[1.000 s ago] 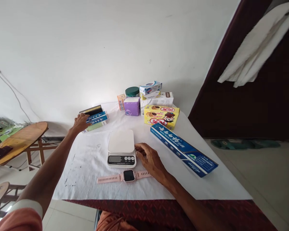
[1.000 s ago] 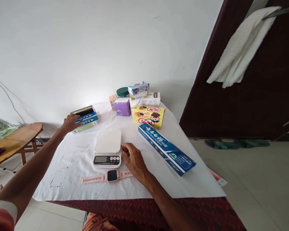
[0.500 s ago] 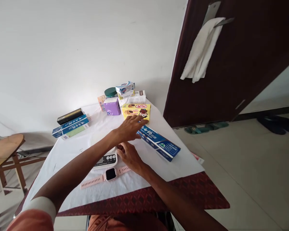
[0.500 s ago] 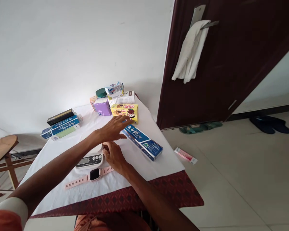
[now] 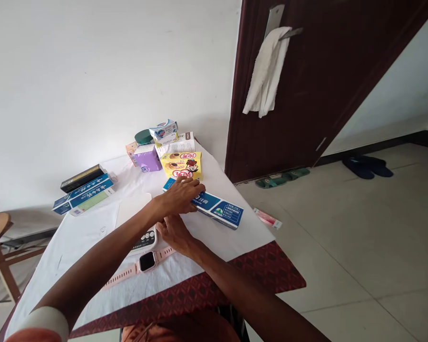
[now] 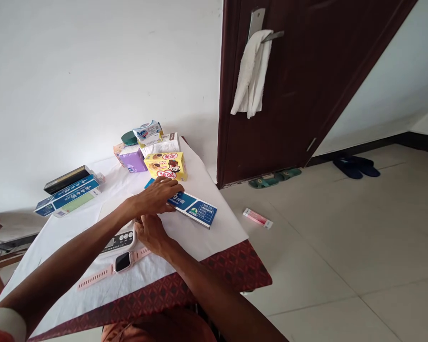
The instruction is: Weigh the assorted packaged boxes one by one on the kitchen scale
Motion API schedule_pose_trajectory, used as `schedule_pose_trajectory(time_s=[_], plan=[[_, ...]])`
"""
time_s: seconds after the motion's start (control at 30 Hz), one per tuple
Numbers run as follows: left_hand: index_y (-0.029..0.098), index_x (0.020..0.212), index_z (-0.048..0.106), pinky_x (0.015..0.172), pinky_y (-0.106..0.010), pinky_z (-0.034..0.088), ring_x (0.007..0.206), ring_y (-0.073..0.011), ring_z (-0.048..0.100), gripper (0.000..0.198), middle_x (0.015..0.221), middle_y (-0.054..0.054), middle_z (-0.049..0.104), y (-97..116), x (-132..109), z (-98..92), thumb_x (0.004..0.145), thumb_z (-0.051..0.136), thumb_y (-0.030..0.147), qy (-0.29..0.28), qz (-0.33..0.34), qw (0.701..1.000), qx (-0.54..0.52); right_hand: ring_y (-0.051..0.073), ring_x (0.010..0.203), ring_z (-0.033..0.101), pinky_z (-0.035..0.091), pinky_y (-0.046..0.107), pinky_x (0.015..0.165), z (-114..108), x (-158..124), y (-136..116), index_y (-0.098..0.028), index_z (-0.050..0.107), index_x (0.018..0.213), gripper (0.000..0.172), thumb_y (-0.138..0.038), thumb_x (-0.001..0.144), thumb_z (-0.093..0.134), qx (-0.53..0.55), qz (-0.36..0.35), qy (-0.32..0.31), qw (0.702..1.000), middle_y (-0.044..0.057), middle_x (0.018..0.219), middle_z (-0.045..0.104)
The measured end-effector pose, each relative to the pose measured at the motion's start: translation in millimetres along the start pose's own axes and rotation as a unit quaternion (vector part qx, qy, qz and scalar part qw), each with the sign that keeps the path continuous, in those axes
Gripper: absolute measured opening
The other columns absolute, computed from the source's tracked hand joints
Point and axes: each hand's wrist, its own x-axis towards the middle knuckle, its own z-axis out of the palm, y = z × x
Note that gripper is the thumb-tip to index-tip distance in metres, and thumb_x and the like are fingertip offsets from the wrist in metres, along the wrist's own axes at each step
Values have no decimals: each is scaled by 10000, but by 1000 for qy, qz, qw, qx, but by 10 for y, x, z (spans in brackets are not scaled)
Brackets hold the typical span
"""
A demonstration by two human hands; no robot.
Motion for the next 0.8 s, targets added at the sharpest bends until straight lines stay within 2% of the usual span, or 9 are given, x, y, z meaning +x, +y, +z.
schedule_pose_trajectory(time_s=[0.13,0.23,0.33,0.47,0.6,0.8], plan=[[217,1185,577,1018,-444,424,1130,-291,627,404,1181,-93,675,-91,-500,-257,830,751,296,59,-56,996,-25,215,854,637,501,336,807,-19,8,-18,-226,570,919,139,-128,828,535,23,7,-9,1000,35,908,684],[203,1159,596,969,-432,457,1069,-294,661,369,1138,-96,700,-253,-967,-352,867,724,390,68,-135,988,-15,217,938,656,517,348,863,-33,8,-22,-210,604,1013,211,-129,830,536,41,0,-16,999,66,1037,699],[180,1129,616,907,-433,477,1020,-314,676,398,1088,-105,713,-427,-1437,-304,885,691,485,45,-214,976,10,217,978,658,521,362,894,-47,-7,-9,-200,610,1066,233,-156,854,525,54,-9,-22,998,84,1094,682],[185,1139,625,892,-428,480,1054,-333,670,439,1125,-107,718,-568,-1952,-117,863,695,520,10,-288,957,5,207,963,667,533,358,862,-60,-32,9,-204,611,1086,207,-221,903,515,72,-16,-38,997,80,1093,682],[197,1134,631,848,-416,483,1040,-332,677,430,1137,-102,720,-581,-2233,52,867,667,532,-8,-330,944,-23,209,947,670,537,359,838,-55,-45,6,-199,616,1104,215,-271,923,527,79,-12,-37,996,81,1074,691],[193,1136,628,850,-430,487,1041,-342,679,415,1129,-105,720,-526,-2283,179,863,668,504,-15,-348,936,-52,200,930,677,527,346,829,-52,-43,-15,-206,625,1061,187,-243,909,522,79,-7,-32,996,62,1015,695]])
